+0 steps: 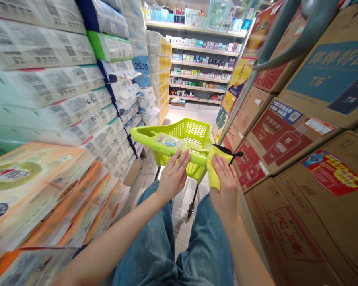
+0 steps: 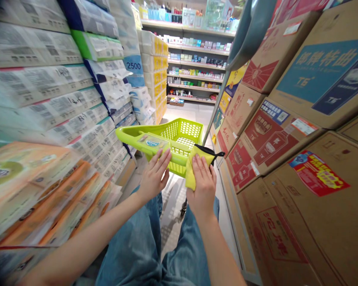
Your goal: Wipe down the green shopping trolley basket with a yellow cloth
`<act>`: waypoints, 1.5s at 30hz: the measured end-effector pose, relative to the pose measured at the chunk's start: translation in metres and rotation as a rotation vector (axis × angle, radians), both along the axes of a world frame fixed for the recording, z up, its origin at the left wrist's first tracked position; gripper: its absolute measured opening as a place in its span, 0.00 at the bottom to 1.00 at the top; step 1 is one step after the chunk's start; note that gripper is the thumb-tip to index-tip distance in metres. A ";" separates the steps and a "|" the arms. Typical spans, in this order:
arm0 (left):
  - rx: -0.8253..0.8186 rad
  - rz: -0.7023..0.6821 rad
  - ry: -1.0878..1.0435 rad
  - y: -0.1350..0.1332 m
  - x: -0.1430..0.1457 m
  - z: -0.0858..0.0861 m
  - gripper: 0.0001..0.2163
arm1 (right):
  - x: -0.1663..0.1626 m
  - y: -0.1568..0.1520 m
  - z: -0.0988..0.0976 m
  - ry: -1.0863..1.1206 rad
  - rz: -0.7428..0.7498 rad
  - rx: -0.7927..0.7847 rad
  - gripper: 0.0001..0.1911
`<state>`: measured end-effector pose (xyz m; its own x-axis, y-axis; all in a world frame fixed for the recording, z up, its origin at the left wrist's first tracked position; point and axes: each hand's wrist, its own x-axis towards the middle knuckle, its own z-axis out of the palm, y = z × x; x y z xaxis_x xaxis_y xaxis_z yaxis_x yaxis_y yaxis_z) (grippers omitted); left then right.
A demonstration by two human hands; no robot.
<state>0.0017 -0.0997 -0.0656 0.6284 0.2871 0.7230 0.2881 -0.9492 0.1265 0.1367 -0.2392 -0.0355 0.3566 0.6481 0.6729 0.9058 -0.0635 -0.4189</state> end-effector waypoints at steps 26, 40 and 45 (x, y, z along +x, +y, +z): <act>-0.024 -0.013 0.024 0.000 -0.006 0.005 0.33 | -0.023 0.010 0.019 -0.050 -0.018 -0.064 0.33; -0.011 -0.014 0.015 0.003 -0.003 0.004 0.34 | 0.002 -0.007 -0.004 0.052 0.038 0.059 0.29; -0.022 -0.020 0.011 0.003 -0.002 0.004 0.34 | 0.062 0.007 0.008 0.521 0.139 0.090 0.19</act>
<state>-0.0008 -0.0967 -0.0619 0.6418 0.2901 0.7099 0.2709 -0.9518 0.1441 0.1984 -0.2320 -0.0278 0.5724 0.6610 0.4851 0.5742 0.0992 -0.8127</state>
